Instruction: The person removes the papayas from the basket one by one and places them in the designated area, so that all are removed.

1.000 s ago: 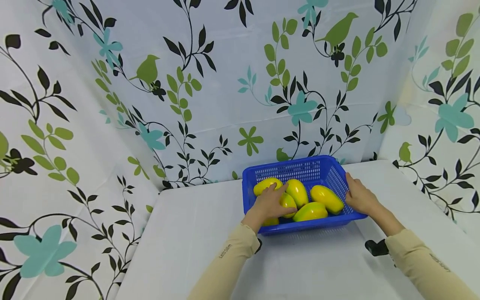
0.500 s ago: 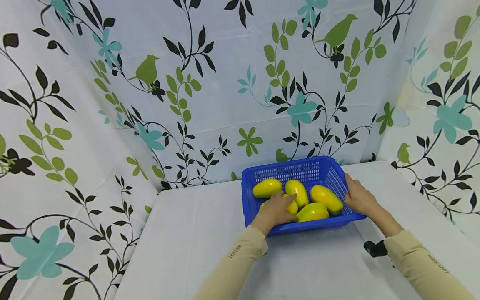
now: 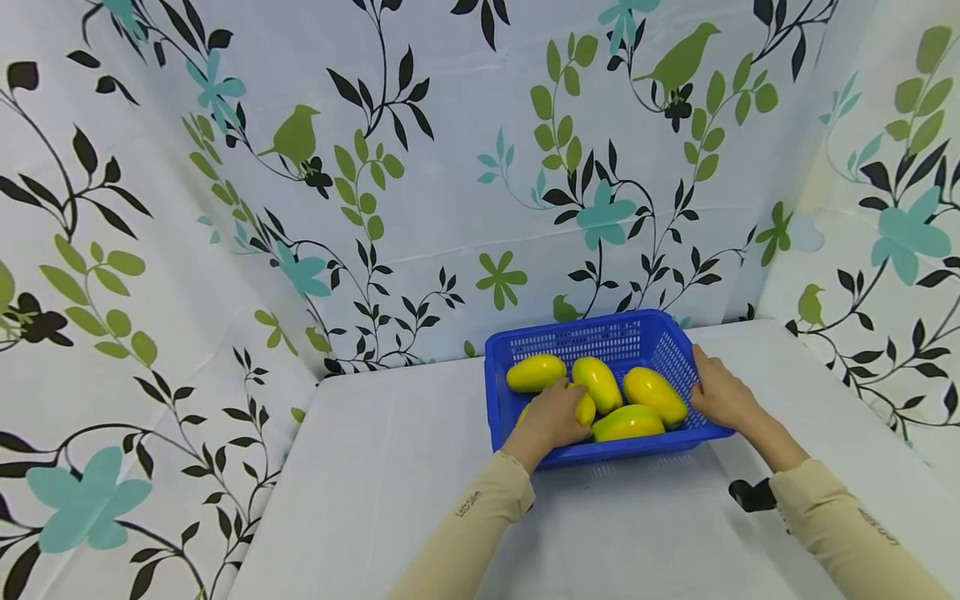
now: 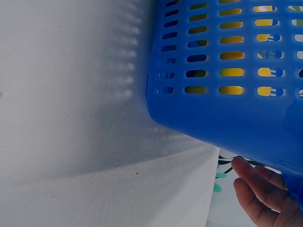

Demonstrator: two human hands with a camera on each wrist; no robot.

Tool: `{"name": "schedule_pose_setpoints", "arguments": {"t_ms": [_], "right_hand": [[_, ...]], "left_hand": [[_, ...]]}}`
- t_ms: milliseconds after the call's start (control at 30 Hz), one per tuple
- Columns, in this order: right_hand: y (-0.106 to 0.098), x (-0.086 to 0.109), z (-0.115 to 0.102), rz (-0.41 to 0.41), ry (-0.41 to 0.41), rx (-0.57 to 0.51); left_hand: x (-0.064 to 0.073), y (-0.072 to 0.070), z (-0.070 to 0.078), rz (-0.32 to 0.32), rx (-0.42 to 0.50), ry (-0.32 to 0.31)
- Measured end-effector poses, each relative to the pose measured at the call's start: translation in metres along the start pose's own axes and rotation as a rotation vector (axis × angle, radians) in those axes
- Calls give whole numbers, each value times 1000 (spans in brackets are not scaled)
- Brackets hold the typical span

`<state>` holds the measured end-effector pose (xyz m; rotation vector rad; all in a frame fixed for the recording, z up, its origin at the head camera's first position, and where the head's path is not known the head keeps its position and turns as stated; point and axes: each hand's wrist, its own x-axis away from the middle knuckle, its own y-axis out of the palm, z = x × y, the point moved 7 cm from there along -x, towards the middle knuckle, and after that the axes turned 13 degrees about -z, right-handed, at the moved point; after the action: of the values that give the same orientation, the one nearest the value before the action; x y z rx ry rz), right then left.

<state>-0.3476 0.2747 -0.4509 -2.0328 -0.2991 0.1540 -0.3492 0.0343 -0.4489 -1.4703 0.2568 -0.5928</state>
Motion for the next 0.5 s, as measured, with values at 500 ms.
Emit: {"name": "schedule_pose_setpoints", "arguments": {"t_ms": [500], "right_hand": [[1,-3,2,-37,17,1]], "left_hand": [[34,-47,-33,278,162,1]]}}
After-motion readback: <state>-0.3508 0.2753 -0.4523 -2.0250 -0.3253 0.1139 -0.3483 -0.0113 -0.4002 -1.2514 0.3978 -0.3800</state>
